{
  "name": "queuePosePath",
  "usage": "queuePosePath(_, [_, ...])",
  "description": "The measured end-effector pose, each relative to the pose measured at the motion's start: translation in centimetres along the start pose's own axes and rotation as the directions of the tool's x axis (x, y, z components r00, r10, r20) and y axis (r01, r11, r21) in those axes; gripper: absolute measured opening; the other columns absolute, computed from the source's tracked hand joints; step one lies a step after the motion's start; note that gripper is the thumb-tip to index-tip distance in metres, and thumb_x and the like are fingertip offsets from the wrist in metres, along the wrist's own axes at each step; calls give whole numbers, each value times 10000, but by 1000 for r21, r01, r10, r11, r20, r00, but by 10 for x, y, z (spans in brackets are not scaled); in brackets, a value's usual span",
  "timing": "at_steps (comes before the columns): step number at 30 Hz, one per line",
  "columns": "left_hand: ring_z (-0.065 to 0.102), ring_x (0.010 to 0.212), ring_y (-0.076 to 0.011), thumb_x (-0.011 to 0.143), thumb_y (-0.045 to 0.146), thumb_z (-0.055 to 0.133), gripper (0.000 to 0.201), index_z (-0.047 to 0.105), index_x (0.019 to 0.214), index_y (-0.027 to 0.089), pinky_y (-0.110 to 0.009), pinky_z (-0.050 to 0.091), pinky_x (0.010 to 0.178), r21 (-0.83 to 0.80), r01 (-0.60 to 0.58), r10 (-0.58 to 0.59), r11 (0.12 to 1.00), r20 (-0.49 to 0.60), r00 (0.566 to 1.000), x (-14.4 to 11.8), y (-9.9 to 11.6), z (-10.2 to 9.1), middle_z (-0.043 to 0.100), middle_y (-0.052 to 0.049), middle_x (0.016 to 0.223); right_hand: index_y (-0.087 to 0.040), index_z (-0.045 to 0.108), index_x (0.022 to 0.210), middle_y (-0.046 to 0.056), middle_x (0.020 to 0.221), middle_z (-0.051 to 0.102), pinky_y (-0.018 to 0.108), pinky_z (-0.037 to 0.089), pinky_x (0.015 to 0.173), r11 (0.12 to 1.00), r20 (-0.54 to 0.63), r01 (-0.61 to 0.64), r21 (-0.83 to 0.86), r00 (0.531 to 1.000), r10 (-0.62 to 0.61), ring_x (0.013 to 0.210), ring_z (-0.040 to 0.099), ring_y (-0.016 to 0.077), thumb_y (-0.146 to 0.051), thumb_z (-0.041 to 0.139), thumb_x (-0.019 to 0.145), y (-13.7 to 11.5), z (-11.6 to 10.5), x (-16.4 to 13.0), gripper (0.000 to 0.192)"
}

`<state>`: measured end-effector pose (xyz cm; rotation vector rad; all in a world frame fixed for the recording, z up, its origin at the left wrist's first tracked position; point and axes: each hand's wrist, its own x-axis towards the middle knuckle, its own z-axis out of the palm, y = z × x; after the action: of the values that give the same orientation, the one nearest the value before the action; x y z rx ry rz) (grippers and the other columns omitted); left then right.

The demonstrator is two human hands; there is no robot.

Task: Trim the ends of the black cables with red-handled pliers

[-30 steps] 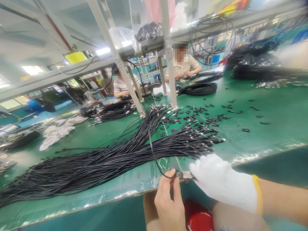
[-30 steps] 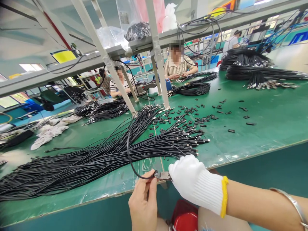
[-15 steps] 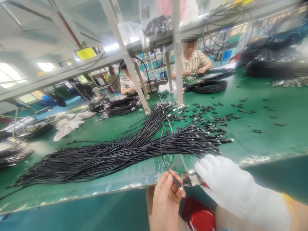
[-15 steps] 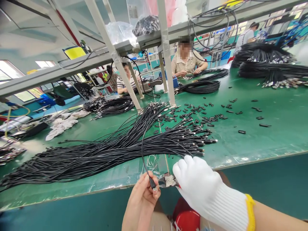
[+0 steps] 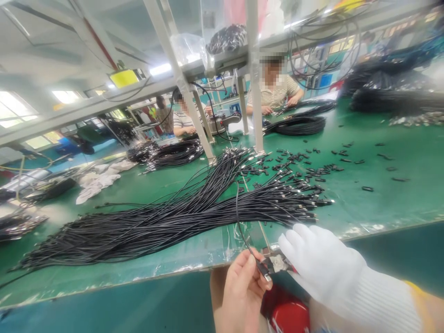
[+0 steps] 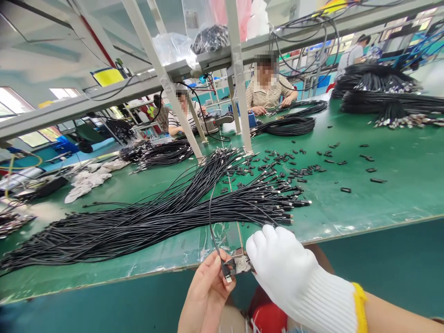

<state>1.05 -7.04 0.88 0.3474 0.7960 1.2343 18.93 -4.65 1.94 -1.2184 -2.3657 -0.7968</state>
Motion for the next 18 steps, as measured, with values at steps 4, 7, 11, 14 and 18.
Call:
queuePosePath(4, [569, 496, -56, 628, 411, 992, 366, 775, 760, 147, -157, 434, 519, 70, -75, 76, 995, -22, 997, -3, -7, 3, 680, 16, 595, -212, 667, 710, 65, 666, 632, 358, 361, 554, 999, 33, -2, -52, 999, 4, 595, 548, 225, -10, 596, 678, -4, -2, 0, 216])
queuePosePath(7, [567, 489, -61, 602, 420, 1001, 386, 774, 756, 148, -173, 452, 517, 107, -109, 117, 988, -66, 991, -5, -11, 5, 683, 21, 606, -186, 703, 805, 93, 747, 666, 385, 424, 632, 990, 88, 44, -130, 996, -33, 664, 596, 251, 33, 549, 717, -11, 7, -7, 282])
queuePosePath(11, [550, 465, -55, 569, 435, 1010, 407, 770, 734, 150, -178, 443, 498, 111, -120, 132, 987, -107, 985, -7, -10, 6, 659, 38, 595, -193, 662, 796, 73, 720, 630, 369, 384, 600, 995, 159, 27, -97, 987, -12, 623, 590, 249, -15, 624, 726, -16, 23, -17, 194])
queuePosePath(14, [527, 452, -60, 575, 476, 999, 441, 755, 743, 149, -184, 418, 486, 109, -78, 87, 991, -85, 993, -7, -8, 5, 624, 44, 551, -237, 553, 710, 32, 634, 566, 343, 296, 541, 1000, 166, -1, -19, 986, 5, 533, 523, 224, -113, 667, 721, -15, 22, -17, 169])
queuePosePath(18, [594, 531, -140, 712, 713, 812, 586, 716, 930, 177, -261, 473, 561, 324, -123, 132, 938, -6, 991, -11, -12, -1, 672, -3, 623, -238, 561, 743, 30, 650, 596, 324, 318, 593, 996, 201, -59, 73, 979, 44, 588, 551, 206, -78, 624, 744, -9, 2, -15, 172])
